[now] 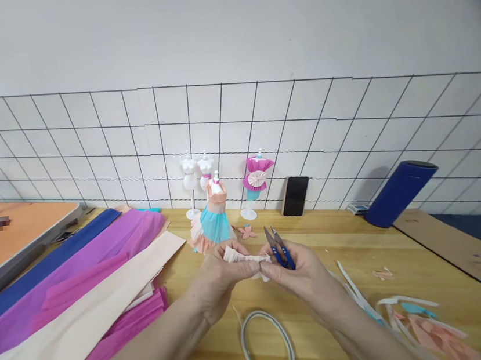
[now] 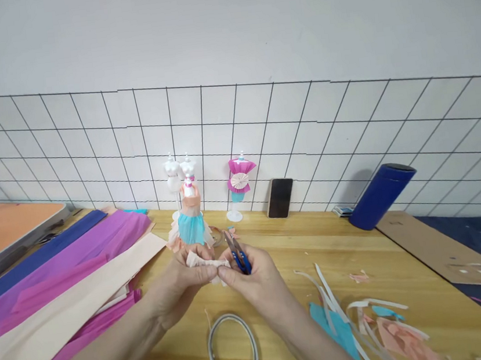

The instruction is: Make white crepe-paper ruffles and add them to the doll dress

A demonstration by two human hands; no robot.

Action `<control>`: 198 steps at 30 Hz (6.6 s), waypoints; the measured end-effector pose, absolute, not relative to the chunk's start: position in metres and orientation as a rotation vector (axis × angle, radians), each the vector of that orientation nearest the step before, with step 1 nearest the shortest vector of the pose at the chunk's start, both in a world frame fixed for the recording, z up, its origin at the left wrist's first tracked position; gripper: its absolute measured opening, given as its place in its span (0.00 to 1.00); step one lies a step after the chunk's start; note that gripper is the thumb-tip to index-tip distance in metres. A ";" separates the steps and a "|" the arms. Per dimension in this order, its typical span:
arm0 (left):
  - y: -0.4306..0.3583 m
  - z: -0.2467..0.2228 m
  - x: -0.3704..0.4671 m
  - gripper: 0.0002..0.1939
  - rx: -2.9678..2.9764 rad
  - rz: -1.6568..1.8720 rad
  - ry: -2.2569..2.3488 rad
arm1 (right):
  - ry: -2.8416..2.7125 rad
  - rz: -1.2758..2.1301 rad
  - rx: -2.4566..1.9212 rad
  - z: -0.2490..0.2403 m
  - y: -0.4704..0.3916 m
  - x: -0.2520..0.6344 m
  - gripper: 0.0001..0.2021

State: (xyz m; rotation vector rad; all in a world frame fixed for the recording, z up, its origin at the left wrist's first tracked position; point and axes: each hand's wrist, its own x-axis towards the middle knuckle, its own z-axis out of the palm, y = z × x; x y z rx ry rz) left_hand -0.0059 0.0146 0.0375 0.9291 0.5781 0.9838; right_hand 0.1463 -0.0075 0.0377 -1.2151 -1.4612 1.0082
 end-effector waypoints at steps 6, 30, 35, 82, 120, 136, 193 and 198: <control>0.013 0.036 -0.002 0.17 0.949 1.045 0.544 | -1.436 1.025 -1.197 0.033 -0.007 0.152 0.16; 0.025 0.031 -0.017 0.14 1.159 1.065 0.671 | -1.924 0.614 -1.382 0.047 -0.022 0.192 0.16; 0.027 0.024 -0.017 0.13 1.184 1.026 0.660 | -2.054 0.579 -1.369 0.052 -0.020 0.178 0.17; -0.068 -0.058 -0.033 0.22 0.813 0.946 0.893 | -1.842 0.800 -1.292 -0.049 -0.103 0.135 0.16; -0.078 -0.056 -0.030 0.21 0.696 0.995 0.967 | -2.209 0.529 -1.426 -0.059 -0.106 0.131 0.12; -0.080 -0.057 -0.030 0.20 0.717 0.996 1.003 | -2.175 0.593 -1.412 -0.060 -0.107 0.128 0.11; -0.070 -0.061 -0.032 0.15 0.799 1.007 0.888 | -2.037 0.801 -1.451 -0.047 -0.102 0.131 0.13; -0.070 -0.062 -0.032 0.16 0.792 0.999 0.887 | -2.081 0.675 -1.442 -0.050 -0.102 0.130 0.13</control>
